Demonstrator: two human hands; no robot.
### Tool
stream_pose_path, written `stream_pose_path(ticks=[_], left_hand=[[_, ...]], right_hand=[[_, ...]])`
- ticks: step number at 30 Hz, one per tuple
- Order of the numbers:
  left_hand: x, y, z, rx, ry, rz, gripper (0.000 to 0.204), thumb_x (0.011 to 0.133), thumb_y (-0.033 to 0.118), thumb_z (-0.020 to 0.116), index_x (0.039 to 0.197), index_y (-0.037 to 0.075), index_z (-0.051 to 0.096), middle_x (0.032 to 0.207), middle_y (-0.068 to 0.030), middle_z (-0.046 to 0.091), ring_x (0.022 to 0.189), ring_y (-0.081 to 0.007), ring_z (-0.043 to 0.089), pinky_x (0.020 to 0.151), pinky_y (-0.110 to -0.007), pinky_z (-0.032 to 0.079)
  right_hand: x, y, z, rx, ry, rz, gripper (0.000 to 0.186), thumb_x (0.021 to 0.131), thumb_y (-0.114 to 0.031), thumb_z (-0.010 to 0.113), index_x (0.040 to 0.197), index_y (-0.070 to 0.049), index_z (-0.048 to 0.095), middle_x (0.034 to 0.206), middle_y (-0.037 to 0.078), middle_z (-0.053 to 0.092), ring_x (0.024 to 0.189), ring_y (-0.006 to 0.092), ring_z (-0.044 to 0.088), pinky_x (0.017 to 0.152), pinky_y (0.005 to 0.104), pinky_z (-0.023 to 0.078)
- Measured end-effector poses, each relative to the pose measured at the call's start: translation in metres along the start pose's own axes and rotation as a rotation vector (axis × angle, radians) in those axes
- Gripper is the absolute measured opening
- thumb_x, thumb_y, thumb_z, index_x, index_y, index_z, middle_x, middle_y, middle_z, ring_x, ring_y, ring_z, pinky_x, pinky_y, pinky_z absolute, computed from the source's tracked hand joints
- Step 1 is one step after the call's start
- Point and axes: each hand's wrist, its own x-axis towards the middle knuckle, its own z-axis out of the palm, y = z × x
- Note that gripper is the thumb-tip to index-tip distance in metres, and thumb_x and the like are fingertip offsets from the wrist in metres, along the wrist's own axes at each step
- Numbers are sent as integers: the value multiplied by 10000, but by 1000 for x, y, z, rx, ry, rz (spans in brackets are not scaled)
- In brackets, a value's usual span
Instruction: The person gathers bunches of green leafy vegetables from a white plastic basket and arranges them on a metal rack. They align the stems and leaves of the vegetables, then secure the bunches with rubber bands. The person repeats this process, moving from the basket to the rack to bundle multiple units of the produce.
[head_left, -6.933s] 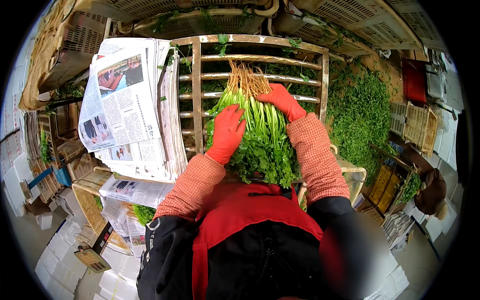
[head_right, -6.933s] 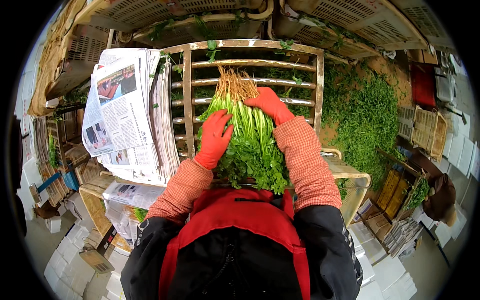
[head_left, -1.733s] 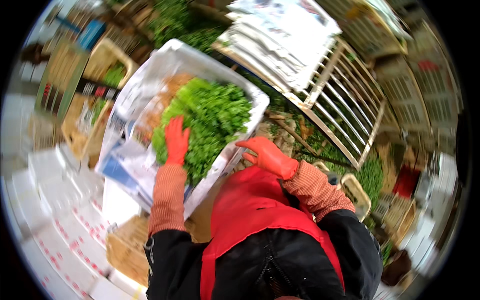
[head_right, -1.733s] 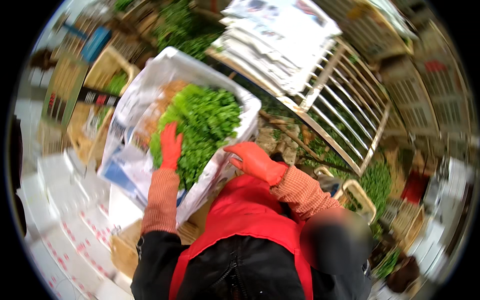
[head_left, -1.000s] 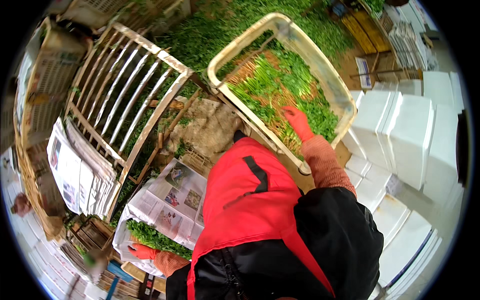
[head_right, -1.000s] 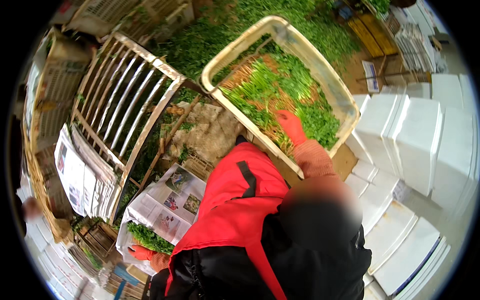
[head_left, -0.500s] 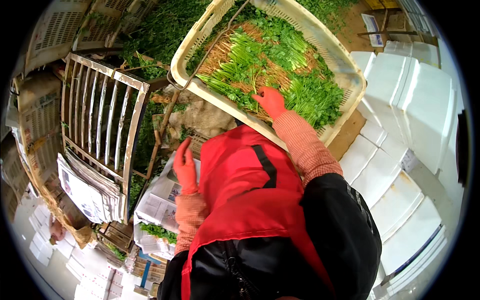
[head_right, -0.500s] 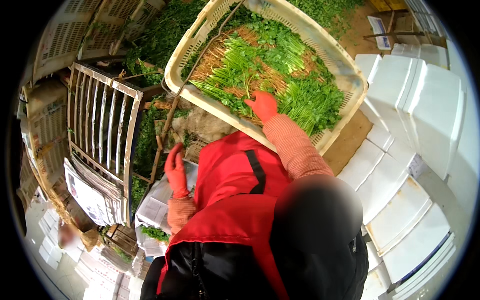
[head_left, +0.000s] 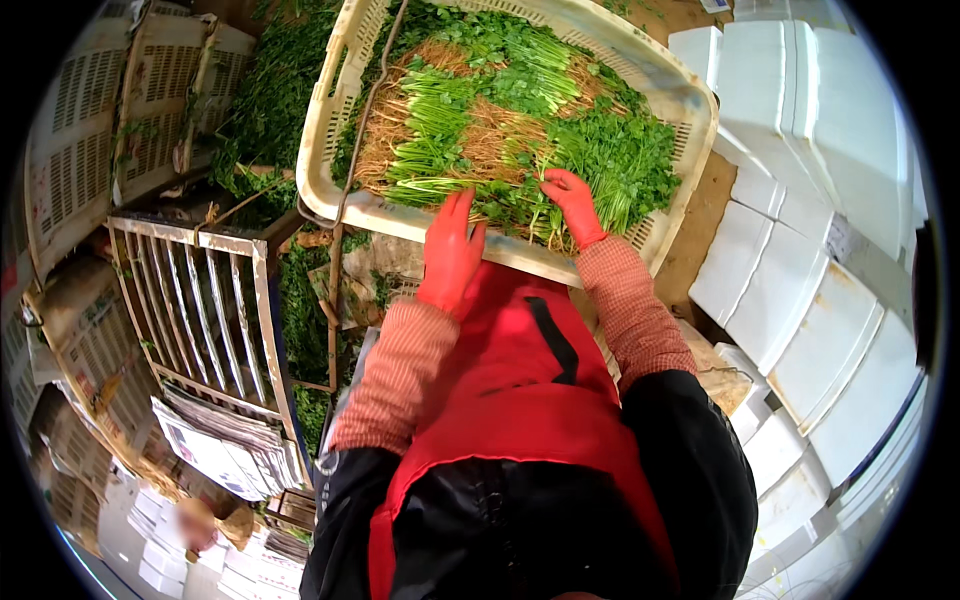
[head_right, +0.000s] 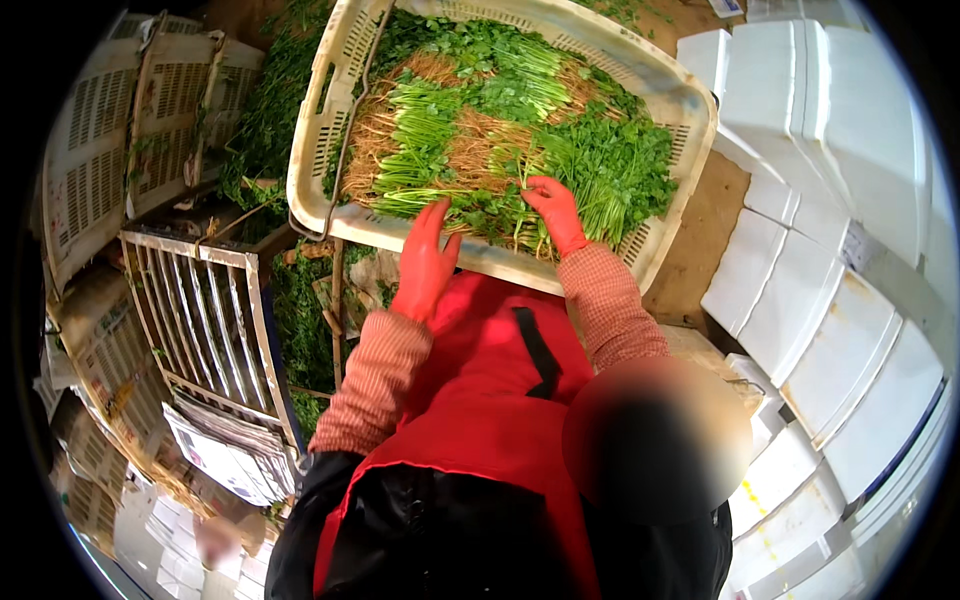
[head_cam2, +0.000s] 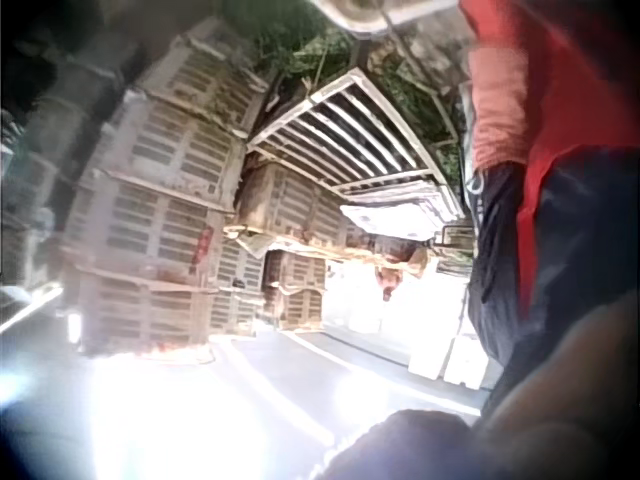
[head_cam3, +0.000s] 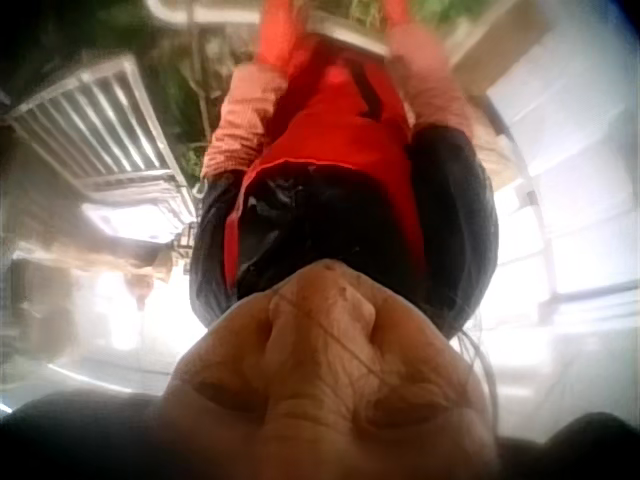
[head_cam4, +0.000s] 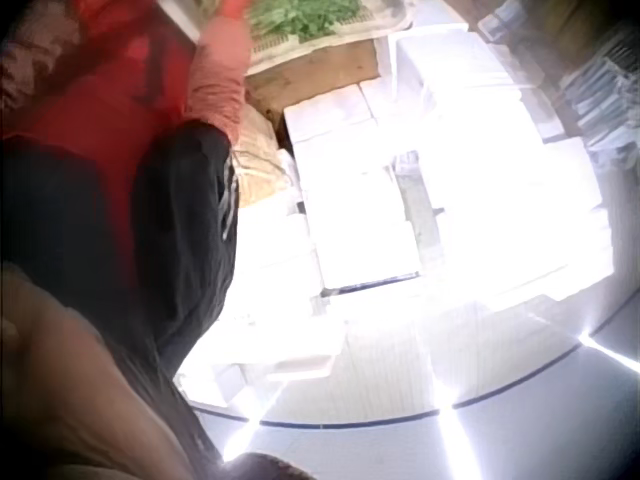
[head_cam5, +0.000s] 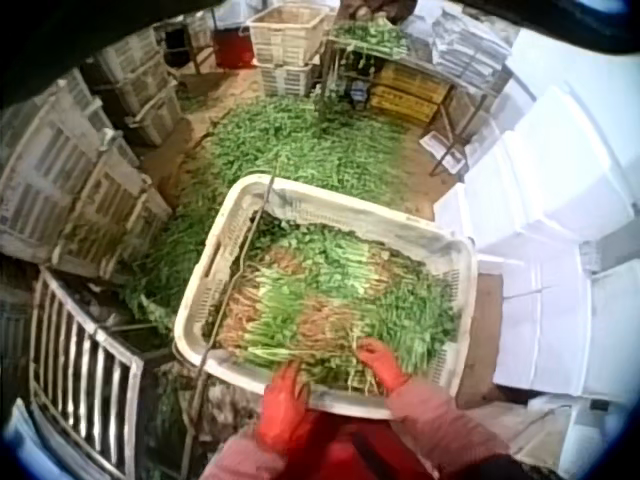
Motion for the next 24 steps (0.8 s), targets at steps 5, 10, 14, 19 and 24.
stream_pose_path(ticks=[5, 10, 14, 19, 24], left_hand=[[68, -46, 35, 629, -321, 90, 257, 795, 124, 622, 1041, 50, 630, 1029, -175, 619, 930, -356, 598, 752, -408, 507], [82, -71, -1, 253, 0, 264, 136, 800, 135, 613, 904, 74, 675, 849, -150, 653, 758, -314, 630, 620, -404, 494], [102, -68, -68, -810, -225, -475, 271, 934, 249, 562, 1041, 15, 645, 806, -73, 694, 520, -51, 528, 440, -192, 381], [106, -80, -61, -1070, -273, -525, 289, 947, 267, 528, 1042, 13, 630, 808, -75, 690, 443, -56, 473, 400, -181, 345], [105, -15, -17, -900, -562, -519, 280, 946, 217, 485, 1064, -7, 603, 851, -91, 682, 464, -89, 518, 408, -215, 390]], right_hand=[[-13, -6, -4, 359, -42, 25, 153, 868, -120, 591, 977, -12, 586, 978, 91, 662, 920, 155, 596, 809, 281, 459], [-16, -1, -32, 803, 273, -7, 163, 899, -133, 546, 1023, -28, 560, 873, 70, 622, 699, 133, 537, 761, 302, 469], [-9, 35, -75, 1060, 450, -93, 153, 931, -114, 488, 1037, -19, 544, 672, -6, 469, 590, 108, 418, 666, 264, 440], [-8, -3, -50, 1068, 542, -21, 148, 943, -113, 470, 1038, -25, 541, 631, -37, 405, 574, 107, 402, 592, 272, 414], [-12, -18, -19, 887, 185, -4, 136, 891, -106, 560, 1000, -25, 551, 893, 81, 618, 632, 116, 520, 603, 246, 448]])
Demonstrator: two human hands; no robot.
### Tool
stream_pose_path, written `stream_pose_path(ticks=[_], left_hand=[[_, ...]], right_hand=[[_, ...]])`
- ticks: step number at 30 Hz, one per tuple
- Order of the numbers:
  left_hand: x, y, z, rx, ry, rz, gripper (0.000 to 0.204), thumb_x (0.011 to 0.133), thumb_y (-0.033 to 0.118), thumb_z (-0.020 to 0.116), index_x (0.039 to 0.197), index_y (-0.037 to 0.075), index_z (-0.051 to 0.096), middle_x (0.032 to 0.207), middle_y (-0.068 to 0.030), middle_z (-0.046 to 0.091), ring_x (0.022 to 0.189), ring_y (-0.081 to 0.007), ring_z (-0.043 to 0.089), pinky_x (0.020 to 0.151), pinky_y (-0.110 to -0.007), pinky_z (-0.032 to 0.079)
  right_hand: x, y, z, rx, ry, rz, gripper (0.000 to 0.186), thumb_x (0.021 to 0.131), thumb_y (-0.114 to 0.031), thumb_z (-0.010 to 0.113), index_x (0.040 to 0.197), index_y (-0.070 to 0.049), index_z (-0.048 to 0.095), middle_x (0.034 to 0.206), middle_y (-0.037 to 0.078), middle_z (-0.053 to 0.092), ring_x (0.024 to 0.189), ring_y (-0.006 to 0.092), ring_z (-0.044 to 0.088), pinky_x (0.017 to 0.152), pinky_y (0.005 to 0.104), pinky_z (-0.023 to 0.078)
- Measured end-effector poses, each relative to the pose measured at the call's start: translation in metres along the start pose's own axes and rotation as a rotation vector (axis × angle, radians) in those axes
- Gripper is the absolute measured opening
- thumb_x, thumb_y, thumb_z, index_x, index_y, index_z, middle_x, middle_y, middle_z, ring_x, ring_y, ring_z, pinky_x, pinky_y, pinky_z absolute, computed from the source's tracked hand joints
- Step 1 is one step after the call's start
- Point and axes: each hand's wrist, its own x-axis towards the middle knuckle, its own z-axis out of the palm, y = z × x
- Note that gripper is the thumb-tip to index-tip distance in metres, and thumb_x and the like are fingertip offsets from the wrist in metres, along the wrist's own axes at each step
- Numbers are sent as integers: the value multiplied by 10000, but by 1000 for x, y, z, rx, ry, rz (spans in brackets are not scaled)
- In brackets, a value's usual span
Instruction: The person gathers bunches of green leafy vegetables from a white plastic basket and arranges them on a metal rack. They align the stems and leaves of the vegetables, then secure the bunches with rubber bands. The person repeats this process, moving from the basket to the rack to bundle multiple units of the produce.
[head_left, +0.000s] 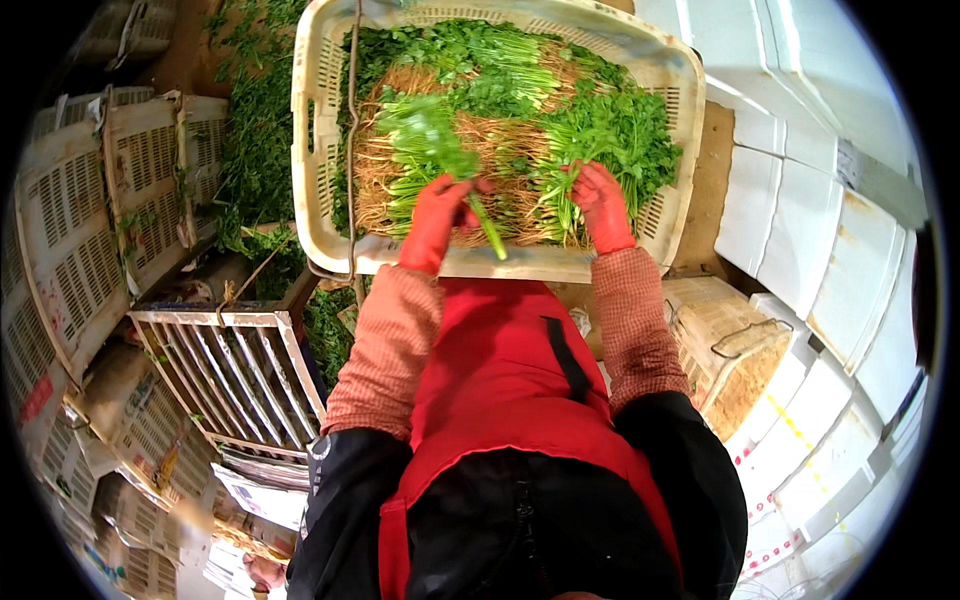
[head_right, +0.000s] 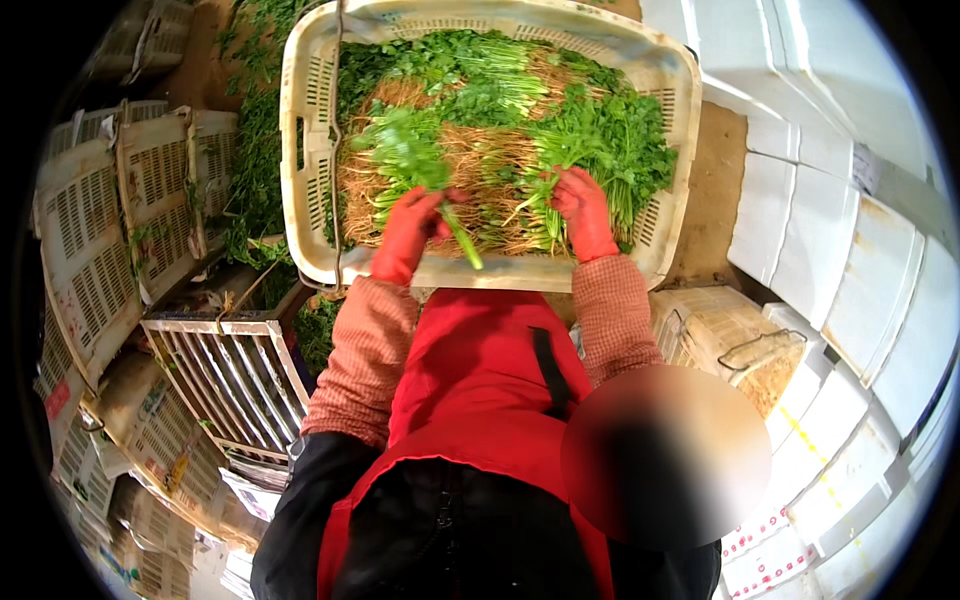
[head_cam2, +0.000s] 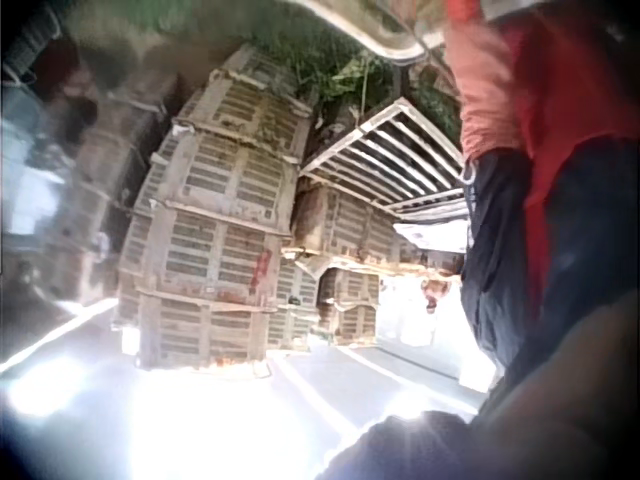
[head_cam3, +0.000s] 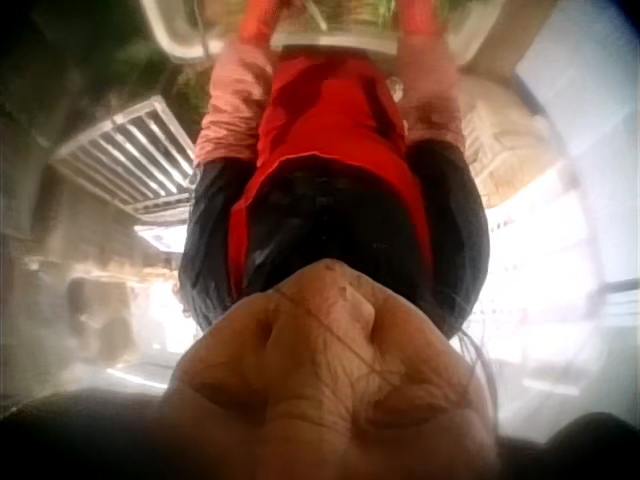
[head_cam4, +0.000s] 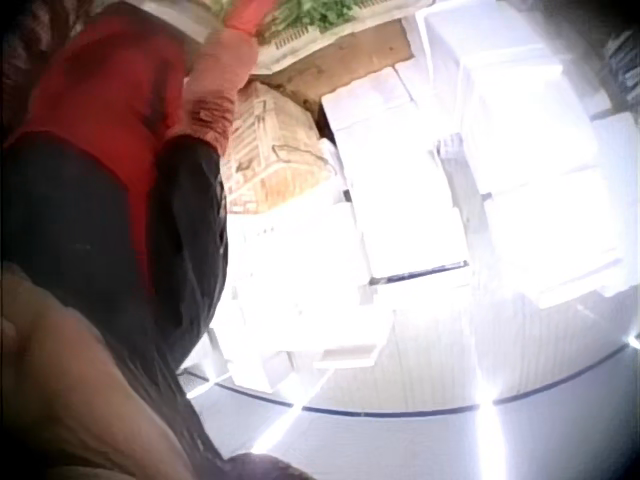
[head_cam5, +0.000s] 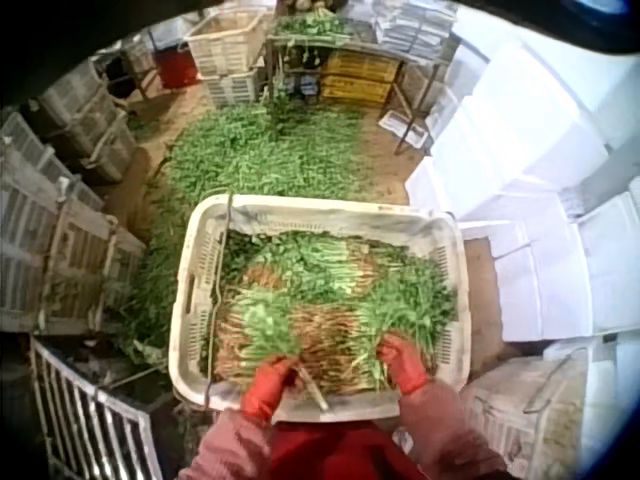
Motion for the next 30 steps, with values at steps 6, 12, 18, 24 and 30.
stream_pose_path(ticks=[6, 12, 18, 24, 30], left_hand=[[40, -40, 72, 215, -154, -212, 268, 854, 184, 605, 1033, -14, 572, 740, -93, 662, 434, -124, 517, 378, -251, 388], [47, -46, 45, 415, -286, -414, 236, 794, 157, 649, 954, -5, 586, 707, -67, 648, 411, -112, 460, 371, -255, 324], [-19, 88, -27, 575, -84, -125, 189, 802, 195, 637, 950, 81, 670, 669, 14, 595, 462, -57, 388, 442, -216, 301], [-58, 166, -195, 420, 638, 320, 440, 889, 225, 605, 1264, 12, 517, 981, -112, 669, 591, -86, 563, 498, -191, 417], [-33, 84, -102, 742, 721, 548, 326, 900, 111, 565, 1211, 13, 564, 1134, -103, 638, 920, -219, 626, 801, -277, 501]], right_hand=[[-7, 33, 9, -256, 186, -15, 229, 851, -138, 634, 1027, -2, 579, 923, 56, 657, 763, 117, 592, 626, 240, 452], [-9, 65, 13, -490, 188, -45, 251, 849, -171, 661, 1056, -30, 640, 953, 8, 656, 835, 80, 581, 669, 237, 453], [-1, 28, -60, -433, 323, -31, 305, 862, -204, 617, 1115, -34, 625, 1009, 103, 661, 913, 165, 619, 776, 308, 501], [-25, -24, -82, -265, 444, -250, 356, 842, -189, 605, 1163, -33, 605, 1058, 119, 651, 945, 192, 624, 771, 323, 506], [-28, 26, -169, -1463, 641, -259, 665, 720, -256, 718, 1257, 60, 488, 1120, 204, 618, 1008, 298, 607, 847, 361, 483]])
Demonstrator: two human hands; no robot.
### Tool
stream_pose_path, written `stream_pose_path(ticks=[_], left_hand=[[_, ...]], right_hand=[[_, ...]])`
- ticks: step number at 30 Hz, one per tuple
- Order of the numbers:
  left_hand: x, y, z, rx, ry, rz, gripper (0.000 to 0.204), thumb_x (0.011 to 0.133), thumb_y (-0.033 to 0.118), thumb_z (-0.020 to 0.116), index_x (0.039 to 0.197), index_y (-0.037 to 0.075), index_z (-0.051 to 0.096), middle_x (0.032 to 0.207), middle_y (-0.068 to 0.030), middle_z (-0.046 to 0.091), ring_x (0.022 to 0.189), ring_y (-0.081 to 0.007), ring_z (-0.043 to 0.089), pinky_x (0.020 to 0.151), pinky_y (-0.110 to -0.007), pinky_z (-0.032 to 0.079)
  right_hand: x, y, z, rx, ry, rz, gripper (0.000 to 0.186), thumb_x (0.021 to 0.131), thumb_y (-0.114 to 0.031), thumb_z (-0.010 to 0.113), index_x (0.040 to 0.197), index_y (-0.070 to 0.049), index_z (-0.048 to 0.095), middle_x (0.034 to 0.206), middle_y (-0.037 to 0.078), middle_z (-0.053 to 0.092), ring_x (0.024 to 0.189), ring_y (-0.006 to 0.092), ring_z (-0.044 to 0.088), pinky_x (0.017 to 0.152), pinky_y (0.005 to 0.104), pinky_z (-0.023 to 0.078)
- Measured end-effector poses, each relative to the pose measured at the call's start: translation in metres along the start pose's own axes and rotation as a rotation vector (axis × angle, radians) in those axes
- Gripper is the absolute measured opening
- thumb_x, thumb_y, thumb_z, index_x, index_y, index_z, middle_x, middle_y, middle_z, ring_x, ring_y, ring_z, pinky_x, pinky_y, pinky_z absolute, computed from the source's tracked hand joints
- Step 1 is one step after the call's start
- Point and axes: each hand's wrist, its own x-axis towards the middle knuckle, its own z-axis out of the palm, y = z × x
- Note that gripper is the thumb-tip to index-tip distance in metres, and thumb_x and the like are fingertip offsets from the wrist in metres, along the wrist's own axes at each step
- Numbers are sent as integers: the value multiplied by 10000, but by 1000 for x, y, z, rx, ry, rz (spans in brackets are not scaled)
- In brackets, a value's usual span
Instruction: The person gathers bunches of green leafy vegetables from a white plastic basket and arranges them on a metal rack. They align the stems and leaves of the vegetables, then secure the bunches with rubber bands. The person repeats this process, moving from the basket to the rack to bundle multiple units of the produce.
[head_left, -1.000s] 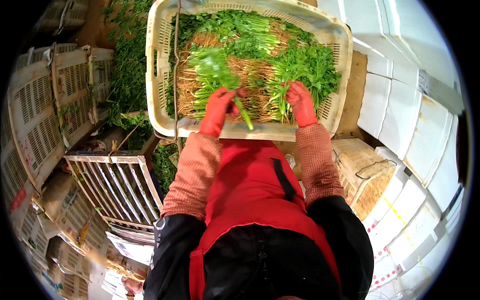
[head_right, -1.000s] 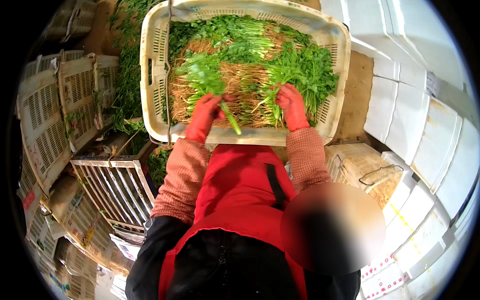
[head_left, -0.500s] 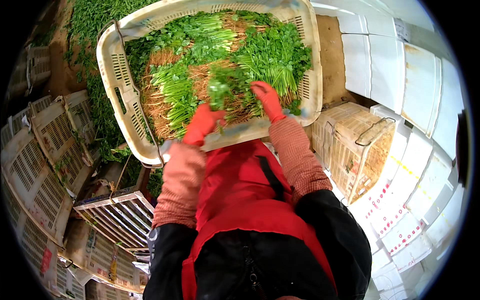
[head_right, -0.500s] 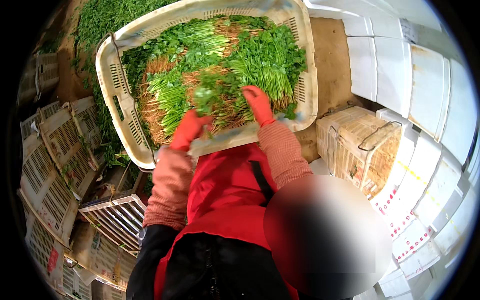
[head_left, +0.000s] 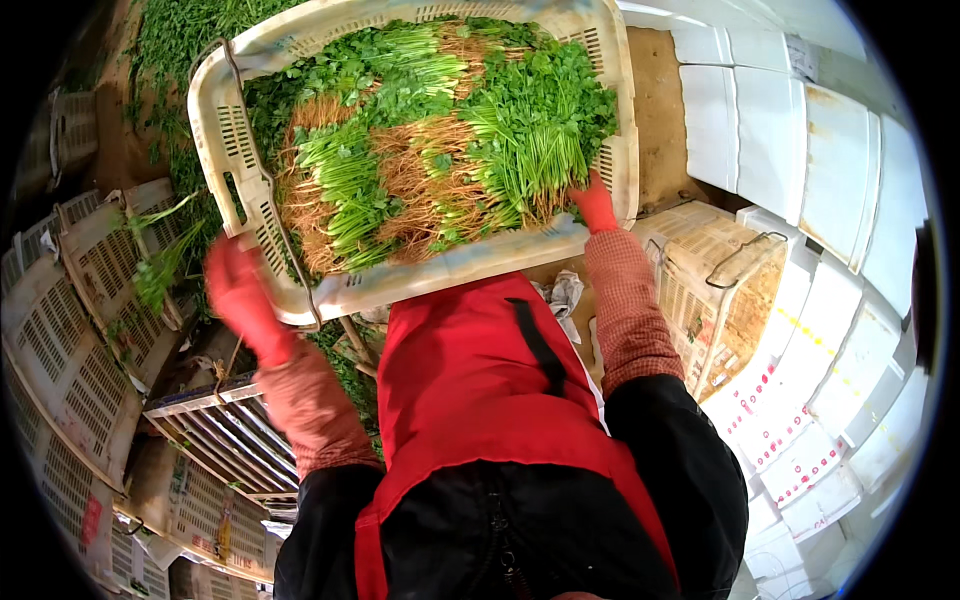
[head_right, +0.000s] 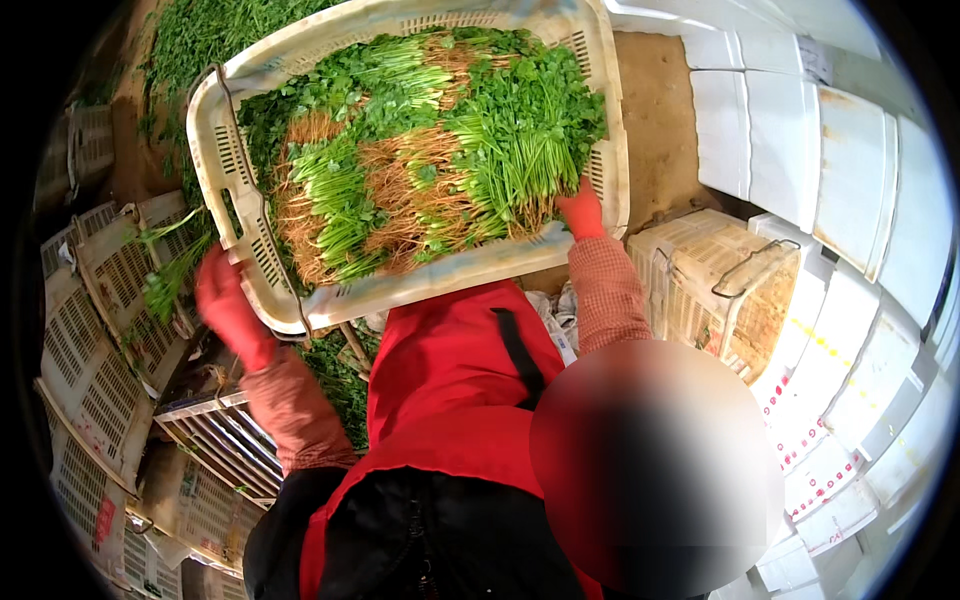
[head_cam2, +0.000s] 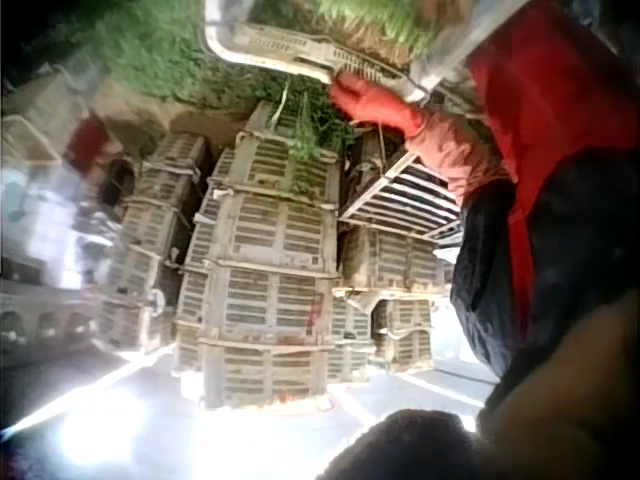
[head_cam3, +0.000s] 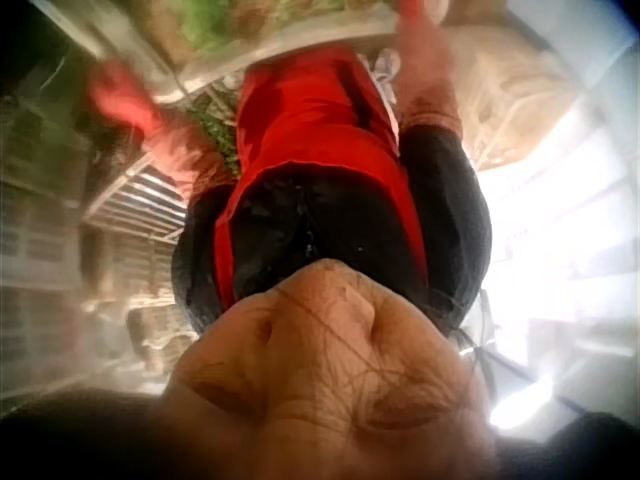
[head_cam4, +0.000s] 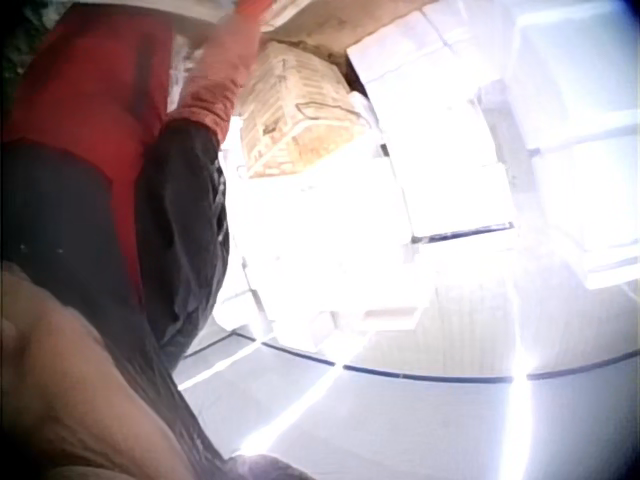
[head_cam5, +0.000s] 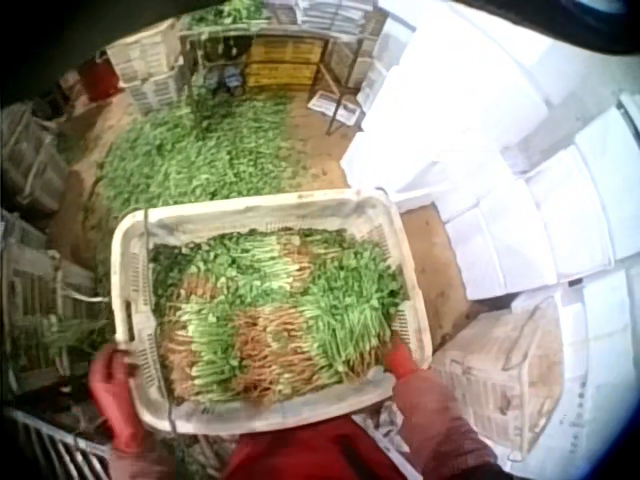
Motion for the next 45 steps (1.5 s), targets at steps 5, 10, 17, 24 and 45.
stream_pose_path(ticks=[5, 10, 17, 24, 45], left_hand=[[-121, 41, 180, -117, -1160, -333, 316, 881, 300, 560, 1072, 64, 649, 1016, -181, 664, 878, -296, 659, 782, -391, 517], [-173, 27, 281, 448, -1192, -31, 415, 838, 359, 573, 1027, -7, 622, 999, -240, 642, 917, -390, 621, 793, -455, 500], [-226, -9, 328, -173, -665, -413, 388, 836, 214, 620, 1118, -47, 572, 906, -154, 661, 793, -286, 634, 725, -375, 501], [-233, 25, 335, -632, -474, -1042, 303, 861, 169, 601, 1105, -1, 543, 927, -89, 577, 767, -237, 604, 659, -356, 497], [-212, 86, 341, -656, -984, -775, 368, 838, 287, 702, 1064, 13, 609, 893, -72, 664, 748, -181, 642, 663, -292, 525]], right_hand=[[26, -13, 14, 39, -147, 233, 539, 668, -284, 733, 1060, 59, 594, 952, 219, 664, 888, 332, 640, 778, 401, 495], [11, -16, 11, -51, -133, 92, 421, 652, -250, 738, 946, 28, 624, 947, 233, 648, 887, 394, 615, 786, 446, 485], [13, -12, -6, 433, -379, 207, 449, 681, -279, 731, 988, 27, 614, 981, 225, 652, 942, 365, 617, 813, 413, 483], [22, -17, -7, 378, -518, 435, 517, 669, -248, 766, 1067, 37, 600, 934, 179, 671, 837, 269, 653, 739, 354, 511], [9, -46, -43, 446, -567, 20, 481, 840, -365, 593, 1152, -6, 527, 1017, 189, 642, 925, 352, 620, 797, 401, 485]])
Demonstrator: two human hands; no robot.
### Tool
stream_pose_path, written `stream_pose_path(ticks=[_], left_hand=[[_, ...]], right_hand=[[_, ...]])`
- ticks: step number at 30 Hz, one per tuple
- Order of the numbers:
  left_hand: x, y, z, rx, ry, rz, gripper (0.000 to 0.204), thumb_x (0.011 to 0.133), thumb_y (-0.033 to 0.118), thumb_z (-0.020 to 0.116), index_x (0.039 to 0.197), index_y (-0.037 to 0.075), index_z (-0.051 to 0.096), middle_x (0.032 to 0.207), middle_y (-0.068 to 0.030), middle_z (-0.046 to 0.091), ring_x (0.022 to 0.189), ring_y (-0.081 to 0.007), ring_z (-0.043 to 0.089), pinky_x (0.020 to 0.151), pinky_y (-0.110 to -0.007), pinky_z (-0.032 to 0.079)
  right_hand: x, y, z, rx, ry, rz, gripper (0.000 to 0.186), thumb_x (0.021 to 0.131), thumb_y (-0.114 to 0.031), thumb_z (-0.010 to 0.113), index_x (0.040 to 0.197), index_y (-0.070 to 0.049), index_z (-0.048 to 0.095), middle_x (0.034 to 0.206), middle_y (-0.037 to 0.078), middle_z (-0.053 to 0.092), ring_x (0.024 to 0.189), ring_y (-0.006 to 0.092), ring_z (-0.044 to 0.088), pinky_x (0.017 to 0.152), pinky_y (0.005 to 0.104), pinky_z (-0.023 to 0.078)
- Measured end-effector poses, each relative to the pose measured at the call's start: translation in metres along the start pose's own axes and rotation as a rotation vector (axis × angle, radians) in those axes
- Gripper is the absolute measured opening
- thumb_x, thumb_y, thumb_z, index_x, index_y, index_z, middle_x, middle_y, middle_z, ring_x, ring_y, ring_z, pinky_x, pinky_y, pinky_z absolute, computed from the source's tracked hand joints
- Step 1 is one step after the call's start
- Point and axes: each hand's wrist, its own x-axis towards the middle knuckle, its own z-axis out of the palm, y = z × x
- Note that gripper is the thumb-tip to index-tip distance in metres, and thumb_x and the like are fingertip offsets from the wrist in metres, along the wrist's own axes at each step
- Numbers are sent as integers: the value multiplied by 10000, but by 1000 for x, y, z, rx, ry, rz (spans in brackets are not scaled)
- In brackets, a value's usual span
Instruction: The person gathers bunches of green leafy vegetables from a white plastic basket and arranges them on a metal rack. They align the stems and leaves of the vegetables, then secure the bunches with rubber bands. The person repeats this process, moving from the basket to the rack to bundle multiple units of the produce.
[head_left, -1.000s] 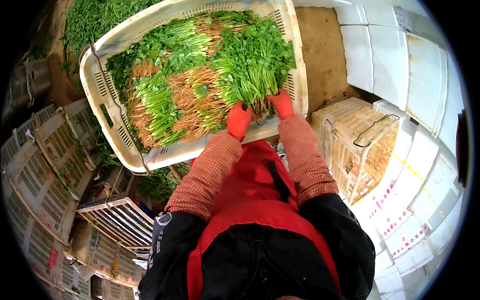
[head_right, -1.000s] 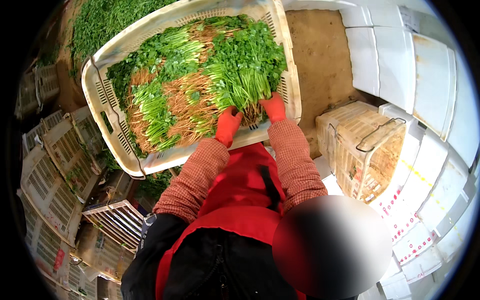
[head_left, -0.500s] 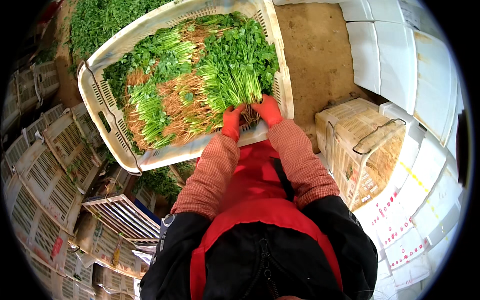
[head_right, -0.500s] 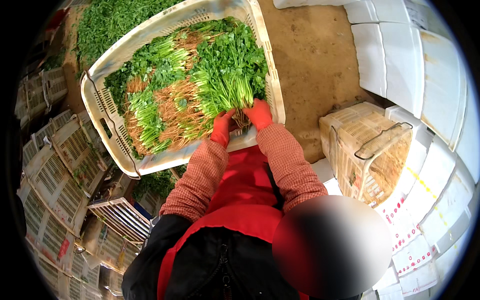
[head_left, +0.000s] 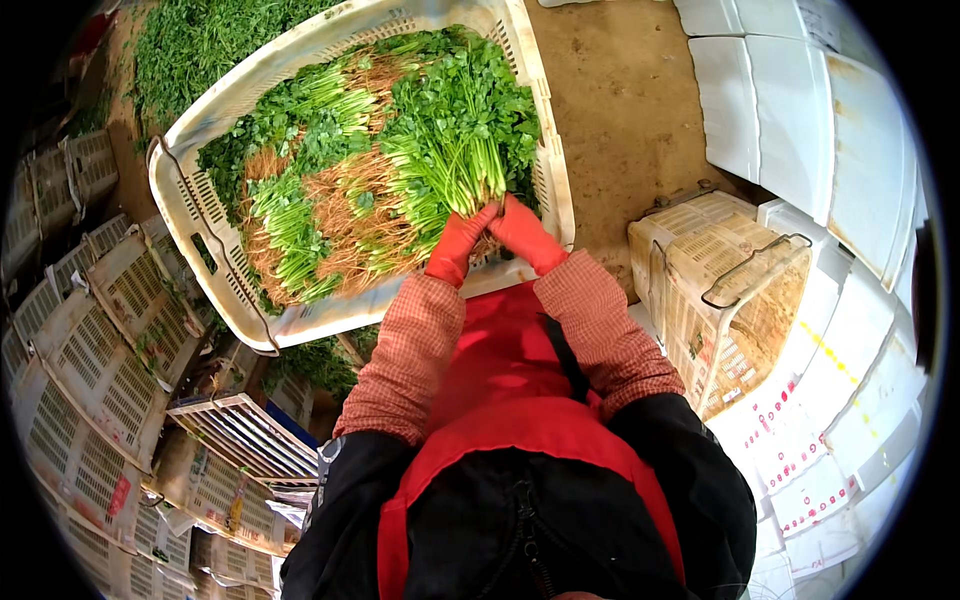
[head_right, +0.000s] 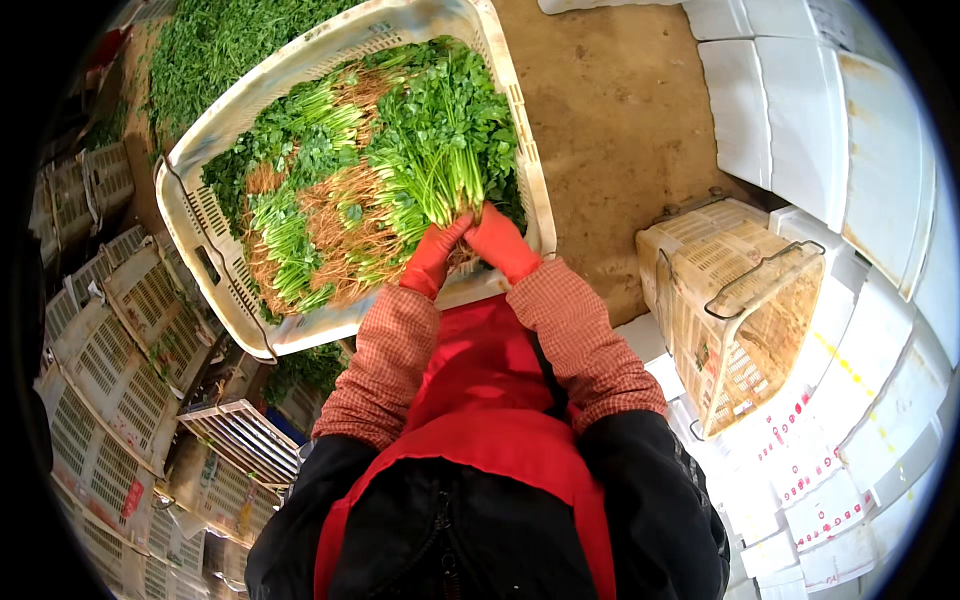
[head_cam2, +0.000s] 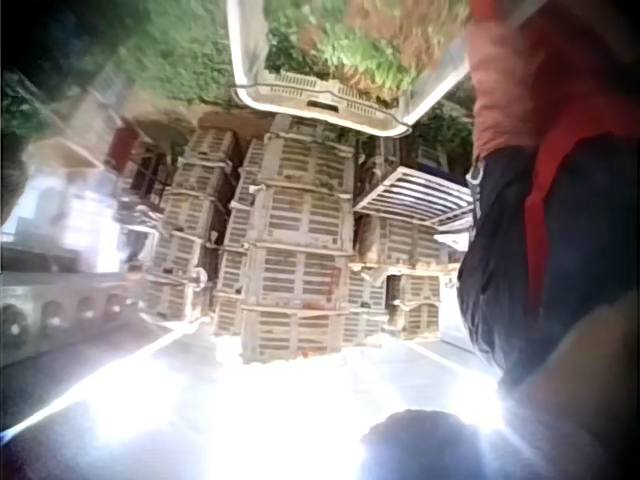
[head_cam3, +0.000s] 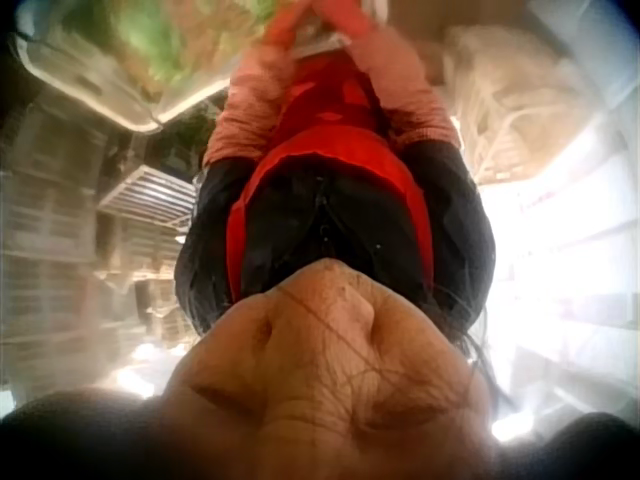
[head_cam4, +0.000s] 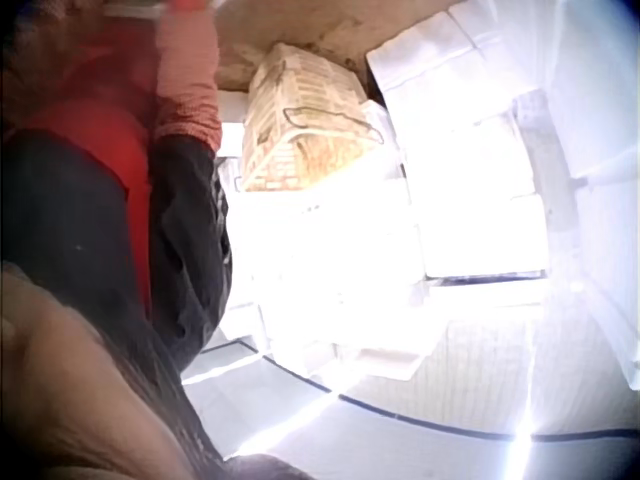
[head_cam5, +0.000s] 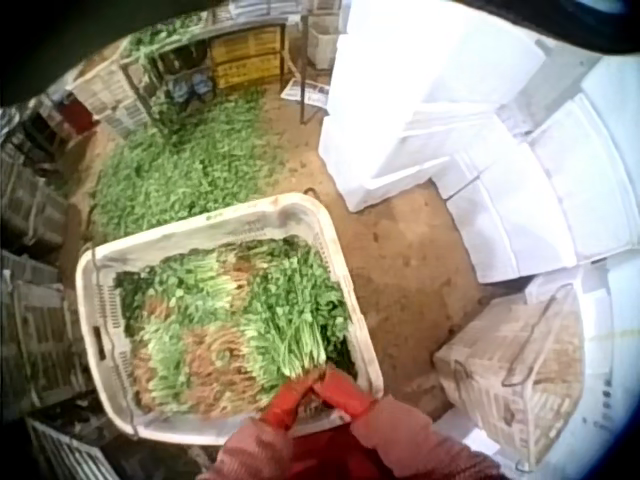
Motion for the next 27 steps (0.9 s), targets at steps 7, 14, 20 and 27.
stream_pose_path(ticks=[7, 14, 20, 27], left_hand=[[-11, 52, -11, 103, 183, -116, 201, 810, 132, 658, 920, -37, 655, 767, -120, 676, 559, -182, 623, 468, -250, 486], [-9, 90, -53, -121, -97, -244, 209, 877, 175, 595, 1012, 17, 610, 882, -137, 668, 523, -115, 533, 431, -222, 393], [-8, 94, -64, 188, -275, -30, 179, 877, 222, 568, 935, 67, 636, 702, -37, 599, 530, -94, 527, 426, -225, 365], [-30, 158, -69, 673, -372, -66, 354, 924, 376, 511, 987, 41, 608, 612, -70, 595, 379, -139, 532, 309, -246, 387]], right_hand=[[-71, -26, -2, -295, -106, -303, 611, 813, -282, 648, 1330, -36, 433, 1178, 212, 576, 1022, 364, 579, 850, 400, 475], [-43, -71, -55, -554, 126, -489, 734, 732, -195, 702, 1392, -154, 383, 1313, 144, 477, 1227, 309, 432, 999, 434, 371], [27, -130, -35, -944, -32, -1018, 902, 652, -264, 782, 1425, -186, 324, 1394, 93, 396, 1305, 286, 356, 1055, 512, 291], [76, -152, -2, -792, -247, -1218, 693, 681, -309, 747, 1300, -161, 473, 1254, 85, 540, 1197, 281, 479, 1011, 463, 354]])
